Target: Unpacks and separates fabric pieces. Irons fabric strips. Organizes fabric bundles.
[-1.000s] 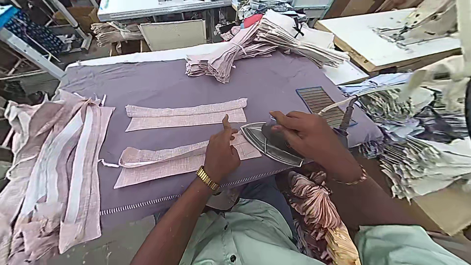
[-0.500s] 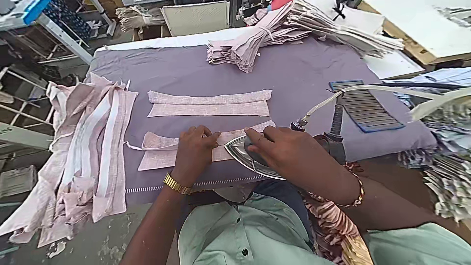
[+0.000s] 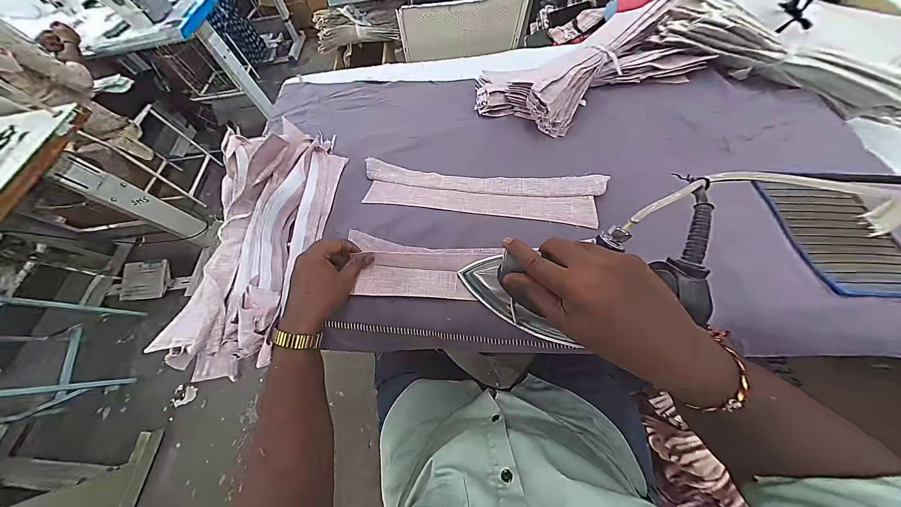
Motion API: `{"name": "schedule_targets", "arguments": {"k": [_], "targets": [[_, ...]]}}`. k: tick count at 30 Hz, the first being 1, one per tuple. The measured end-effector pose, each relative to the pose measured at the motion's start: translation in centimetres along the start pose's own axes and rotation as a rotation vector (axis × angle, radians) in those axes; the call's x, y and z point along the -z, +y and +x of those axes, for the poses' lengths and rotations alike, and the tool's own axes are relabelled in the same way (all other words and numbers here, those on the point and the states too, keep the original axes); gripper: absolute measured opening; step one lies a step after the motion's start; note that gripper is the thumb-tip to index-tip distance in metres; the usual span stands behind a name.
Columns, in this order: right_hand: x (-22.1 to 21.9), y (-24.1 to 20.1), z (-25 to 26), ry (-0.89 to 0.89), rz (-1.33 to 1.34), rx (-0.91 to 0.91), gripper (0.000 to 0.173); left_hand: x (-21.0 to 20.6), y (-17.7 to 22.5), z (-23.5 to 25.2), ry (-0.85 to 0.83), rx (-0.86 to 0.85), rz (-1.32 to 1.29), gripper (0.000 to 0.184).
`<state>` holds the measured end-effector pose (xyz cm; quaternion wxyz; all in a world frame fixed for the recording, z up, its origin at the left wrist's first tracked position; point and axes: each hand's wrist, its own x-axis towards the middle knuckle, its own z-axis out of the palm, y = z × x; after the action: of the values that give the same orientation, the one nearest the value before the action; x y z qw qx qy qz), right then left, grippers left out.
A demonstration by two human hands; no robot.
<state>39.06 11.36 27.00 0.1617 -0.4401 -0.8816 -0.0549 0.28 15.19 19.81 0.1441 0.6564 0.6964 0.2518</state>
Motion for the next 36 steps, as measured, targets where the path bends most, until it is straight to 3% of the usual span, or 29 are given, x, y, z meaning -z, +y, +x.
{"name": "schedule_targets", "arguments": {"k": [3, 6, 10, 20, 26, 28, 30, 33, 36], "targets": [[-0.1, -0.1, -0.1, 0.017, 0.028, -0.027, 0.045, 0.1, 0.3, 0.3, 0.003, 0.017, -0.214, 0.012], [-0.2, -0.7, 0.5, 0.011, 0.067, -0.041, 0.043, -0.9, 0.9, 0.3, 0.107, 0.087, -0.226, 0.007], [-1.3, -3.3, 3.0, 0.001, 0.038, -0.016, 0.043, -2.1, 0.2, 0.1, 0.221, 0.089, -0.133, 0.008], [-5.0, -9.8, 11.8, -0.024, 0.017, 0.054, 0.042, -2.3, 0.0, -0.1, 0.317, 0.165, -0.299, 0.013], [-5.9, -12.1, 15.9, -0.087, 0.064, 0.075, 0.044, -2.6, -0.9, -0.1, 0.510, 0.039, -0.418, 0.020], [-5.3, -11.4, 15.3, -0.125, 0.101, 0.083, 0.045, -2.7, -1.2, 0.0, 0.502, 0.038, -0.357, 0.017], [-4.5, -10.0, 13.2, -0.135, 0.145, 0.109, 0.046, -2.5, -1.2, 0.2, 0.383, 0.049, -0.195, 0.023], [-2.6, -6.5, 7.9, -0.089, 0.162, 0.172, 0.043, -2.5, -0.9, 0.4, 0.190, 0.043, -0.006, 0.041], [-0.1, -1.4, 2.2, -0.066, 0.111, 0.166, 0.042, -2.3, -0.5, 0.5, 0.150, 0.055, 0.027, 0.036]]}}
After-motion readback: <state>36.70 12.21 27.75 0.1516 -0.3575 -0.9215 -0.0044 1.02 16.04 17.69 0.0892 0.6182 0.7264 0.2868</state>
